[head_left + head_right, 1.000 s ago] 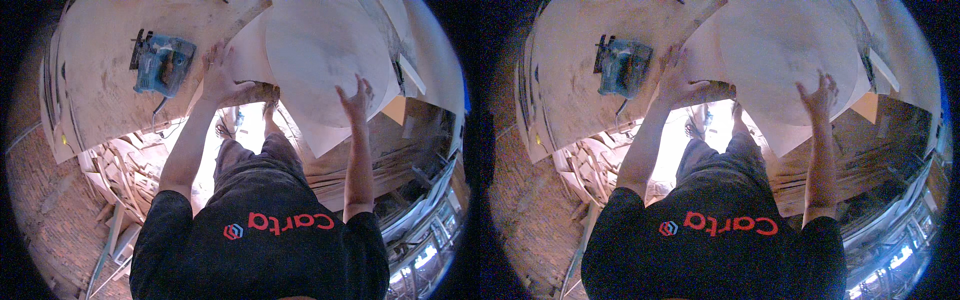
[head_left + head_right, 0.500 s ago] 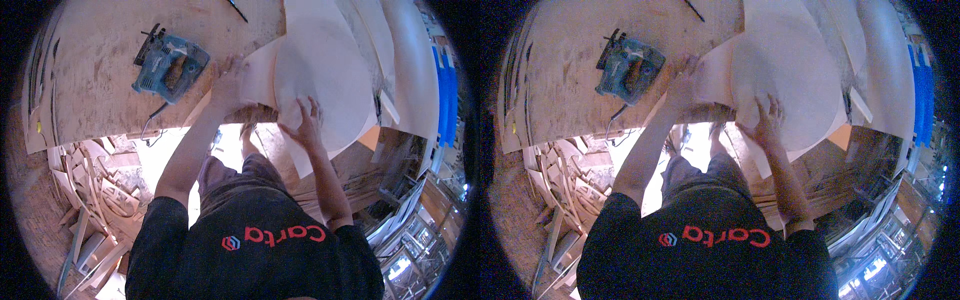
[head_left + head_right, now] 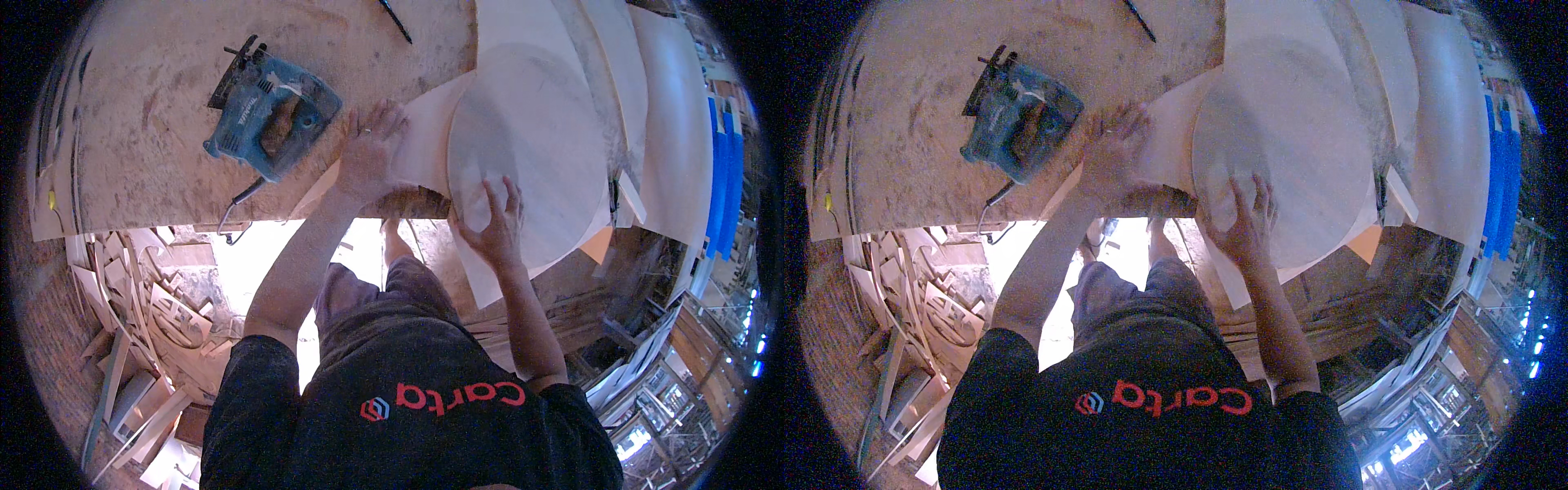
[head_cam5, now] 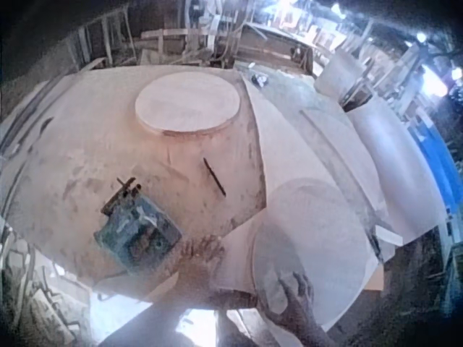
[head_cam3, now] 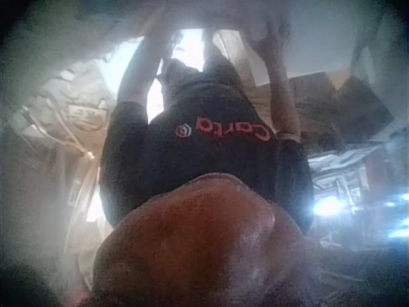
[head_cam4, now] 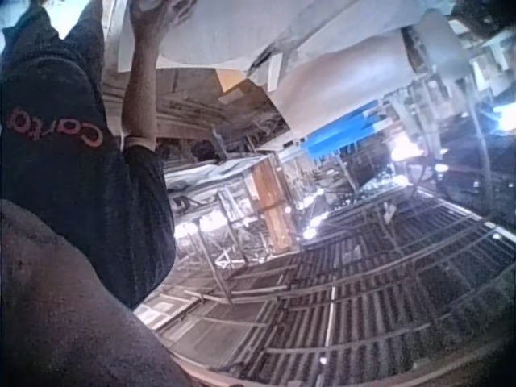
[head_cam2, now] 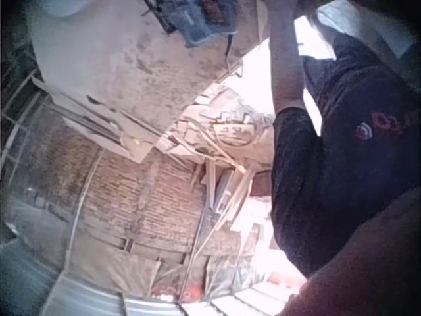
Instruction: The person uses a jigsaw to cut a circular shape from a large sheet of plywood. After completing the cut, they remove the circular piece and set it aside, then pick up and move other cut wood pieces on the floor.
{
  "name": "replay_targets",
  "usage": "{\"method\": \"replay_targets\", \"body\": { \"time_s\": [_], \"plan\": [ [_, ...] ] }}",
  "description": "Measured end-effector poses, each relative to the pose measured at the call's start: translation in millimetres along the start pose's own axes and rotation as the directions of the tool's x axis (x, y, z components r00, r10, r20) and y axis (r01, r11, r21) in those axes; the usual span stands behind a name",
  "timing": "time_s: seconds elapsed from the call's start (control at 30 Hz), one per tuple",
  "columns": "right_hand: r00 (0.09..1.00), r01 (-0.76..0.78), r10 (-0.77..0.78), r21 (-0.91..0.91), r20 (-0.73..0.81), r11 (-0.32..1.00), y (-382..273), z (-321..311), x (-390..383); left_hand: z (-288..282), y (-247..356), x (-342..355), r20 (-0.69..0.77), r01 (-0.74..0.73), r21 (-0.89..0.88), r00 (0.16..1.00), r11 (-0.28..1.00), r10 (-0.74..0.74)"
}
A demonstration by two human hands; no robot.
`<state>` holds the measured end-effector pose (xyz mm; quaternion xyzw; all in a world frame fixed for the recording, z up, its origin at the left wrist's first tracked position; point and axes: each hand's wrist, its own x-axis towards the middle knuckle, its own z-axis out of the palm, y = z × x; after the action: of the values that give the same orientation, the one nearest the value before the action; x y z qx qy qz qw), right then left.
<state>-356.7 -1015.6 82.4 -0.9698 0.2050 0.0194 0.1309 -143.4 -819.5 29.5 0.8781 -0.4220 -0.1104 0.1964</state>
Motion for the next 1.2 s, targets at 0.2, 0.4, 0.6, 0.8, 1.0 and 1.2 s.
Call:
{"method": "replay_targets", "body": {
  "time_s": [0.2, 0.4, 0.6, 0.8, 1.0, 1.2],
  "plan": [
    [1.0, 0.018, -0.018, -0.008, -0.01, 1.0, -2.5, -1.3, 2.7, 3.6, -2.2, 0.0, -0.032, -0.027, 0.023, 0.999, 0.999, 0.028],
    [0.999, 0.031, -0.031, 0.01, -0.017, 0.999, -1.3, -2.0, 3.9, 5.2, -3.0, -4.3, -0.023, -0.035, 0.004, 0.999, 0.999, 0.035],
    [0.999, 0.038, -0.038, -0.008, -0.007, 0.999, -2.0, -2.6, 4.6, 3.5, -2.9, -5.9, -0.046, -0.045, -0.033, 0.998, 0.998, 0.044],
    [1.0, 0.019, -0.018, 0.013, -0.011, 1.0, -6.5, -5.9, 5.6, 5.1, -1.9, -9.2, -0.004, -0.022, -0.009, 1.0, 1.0, 0.022],
    [1.0, -0.001, 0.001, 0.002, 0.003, 1.0, -5.8, -4.0, 5.0, 12.2, -6.5, -7.5, -0.017, -0.023, -0.081, 1.0, 0.996, 0.021],
    [1.0, 0.008, -0.008, -0.028, -0.002, 1.0, -0.8, 1.2, 4.2, 14.4, -5.8, -6.5, -0.008, -0.053, 0.063, 0.999, 0.997, 0.053]
  ]
}}
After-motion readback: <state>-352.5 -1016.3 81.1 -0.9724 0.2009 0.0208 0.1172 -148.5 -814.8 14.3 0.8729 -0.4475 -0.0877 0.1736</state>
